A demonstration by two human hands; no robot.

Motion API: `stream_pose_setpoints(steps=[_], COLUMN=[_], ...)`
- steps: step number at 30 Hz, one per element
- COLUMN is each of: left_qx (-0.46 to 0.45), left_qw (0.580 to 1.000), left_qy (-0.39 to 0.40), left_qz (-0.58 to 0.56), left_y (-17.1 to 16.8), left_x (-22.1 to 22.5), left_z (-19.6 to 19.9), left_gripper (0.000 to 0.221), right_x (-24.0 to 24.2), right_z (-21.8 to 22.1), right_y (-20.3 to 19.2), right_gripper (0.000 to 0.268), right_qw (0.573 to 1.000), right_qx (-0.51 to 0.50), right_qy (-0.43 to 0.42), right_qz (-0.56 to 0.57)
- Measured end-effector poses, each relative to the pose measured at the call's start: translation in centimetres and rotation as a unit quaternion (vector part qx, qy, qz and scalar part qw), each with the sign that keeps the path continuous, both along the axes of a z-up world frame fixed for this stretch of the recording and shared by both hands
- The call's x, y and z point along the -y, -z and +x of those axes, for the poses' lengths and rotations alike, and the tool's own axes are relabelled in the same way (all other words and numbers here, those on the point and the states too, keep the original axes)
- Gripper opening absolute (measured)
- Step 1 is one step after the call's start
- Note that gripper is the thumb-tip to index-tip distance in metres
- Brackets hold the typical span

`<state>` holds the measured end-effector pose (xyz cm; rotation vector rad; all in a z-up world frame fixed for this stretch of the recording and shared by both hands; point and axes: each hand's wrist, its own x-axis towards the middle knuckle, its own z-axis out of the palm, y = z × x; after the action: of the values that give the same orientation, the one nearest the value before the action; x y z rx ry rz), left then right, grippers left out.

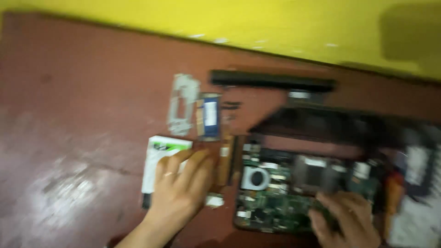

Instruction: Installing a motherboard into a laptop chassis, connecting internal cables, and securing it with screws.

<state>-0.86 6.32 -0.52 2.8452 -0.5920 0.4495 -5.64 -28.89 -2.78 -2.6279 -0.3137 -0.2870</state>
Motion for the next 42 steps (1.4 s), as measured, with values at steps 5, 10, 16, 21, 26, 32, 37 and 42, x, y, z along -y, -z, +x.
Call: stream_pose_setpoints(steps=[5, 10, 16, 21, 26, 32, 37, 42], left_qx=[-0.012, -0.124, -0.162, -0.211, -0.257, -0.327, -0.383, -0.389], left_qw=[0.983, 0.937, 0.905, 0.878, 0.825, 0.720, 0.633, 0.614], left_qy=[0.058, 0.078, 0.089, 0.052, 0.086, 0.096, 0.106, 0.115], left_qz=[-0.176, -0.318, -0.382, -0.426, -0.495, -0.605, -0.664, -0.677], left_y=[-1.5, -3.4, -3.0, -2.3, -1.3, -2.2, -2.5, -2.2], left_x=[2.5, 7.1, 12.1, 15.6, 18.2, 20.0, 20.1, 19.8], left_z=[0.1, -0.3, -1.1, -0.9, -1.5, -2.4, -2.8, -2.9], left_gripper=[0.005, 0.006, 0.007, 0.004, 0.019, 0.018, 0.017, 0.017], right_x=[5.8, 8.8, 9.9, 10.7, 8.0, 7.9, 7.2, 7.3], right_z=[1.1, 1.6, 1.6, 1.2, -0.2, -5.6, -6.8, -6.1], right_y=[-0.8, 0.0, 0.8, -2.8, -8.2, -4.6, -1.6, -0.5], right_gripper=[0.030, 0.049, 0.050, 0.056, 0.078, 0.046, 0.037, 0.036], right_qw=[0.977, 0.950, 0.940, 0.964, 0.861, 0.751, 0.794, 0.821], right_qx=[0.037, -0.082, -0.161, -0.116, -0.099, 0.029, 0.102, 0.138], right_qy=[0.148, 0.242, 0.219, 0.240, 0.409, 0.171, 0.180, 0.161], right_qz=[-0.149, -0.178, -0.207, 0.014, 0.284, 0.637, 0.572, 0.531])
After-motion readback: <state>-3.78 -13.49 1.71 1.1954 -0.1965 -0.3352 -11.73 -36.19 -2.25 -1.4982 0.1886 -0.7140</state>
